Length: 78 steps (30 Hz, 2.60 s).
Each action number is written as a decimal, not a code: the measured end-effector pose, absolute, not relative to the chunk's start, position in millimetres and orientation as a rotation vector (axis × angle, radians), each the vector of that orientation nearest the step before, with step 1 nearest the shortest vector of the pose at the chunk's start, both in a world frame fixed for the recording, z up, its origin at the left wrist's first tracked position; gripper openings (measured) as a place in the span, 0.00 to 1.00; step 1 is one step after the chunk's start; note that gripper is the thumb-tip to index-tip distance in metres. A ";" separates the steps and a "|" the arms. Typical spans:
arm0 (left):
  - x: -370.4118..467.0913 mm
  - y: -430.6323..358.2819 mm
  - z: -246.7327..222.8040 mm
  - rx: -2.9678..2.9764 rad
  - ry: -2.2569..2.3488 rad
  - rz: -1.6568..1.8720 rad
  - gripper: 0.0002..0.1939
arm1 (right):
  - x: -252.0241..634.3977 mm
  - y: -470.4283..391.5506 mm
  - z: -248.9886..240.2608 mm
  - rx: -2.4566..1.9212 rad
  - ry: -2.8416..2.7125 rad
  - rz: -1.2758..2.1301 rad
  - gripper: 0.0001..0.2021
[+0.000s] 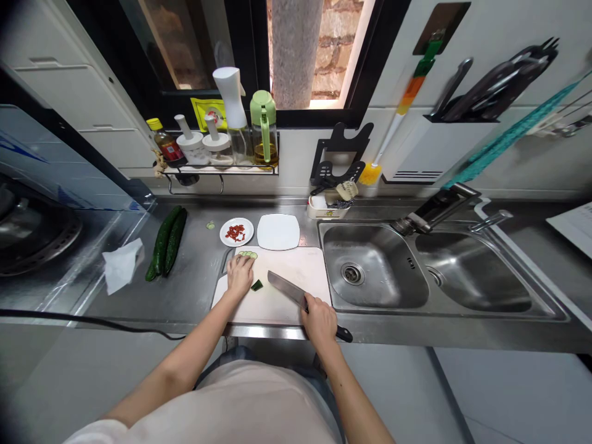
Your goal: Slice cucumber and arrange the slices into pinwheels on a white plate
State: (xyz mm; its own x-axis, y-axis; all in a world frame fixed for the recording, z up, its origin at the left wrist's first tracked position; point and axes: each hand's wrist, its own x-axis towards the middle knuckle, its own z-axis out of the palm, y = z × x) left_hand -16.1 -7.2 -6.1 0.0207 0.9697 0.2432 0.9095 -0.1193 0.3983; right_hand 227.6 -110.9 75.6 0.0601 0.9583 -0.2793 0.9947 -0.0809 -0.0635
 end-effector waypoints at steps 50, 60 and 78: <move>-13.7 -67.7 -6.0 1.876 1.816 0.942 0.12 | 202.8 -103.3 75.9 2.208 2.014 -0.654 0.18; -5.2 -71.7 -6.3 1.898 1.829 0.835 0.09 | 185.0 -98.6 82.0 2.053 2.081 -0.640 0.17; -6.1 -76.4 -19.1 2.067 1.450 1.243 0.08 | 168.7 -100.7 84.3 1.867 2.140 -0.615 0.16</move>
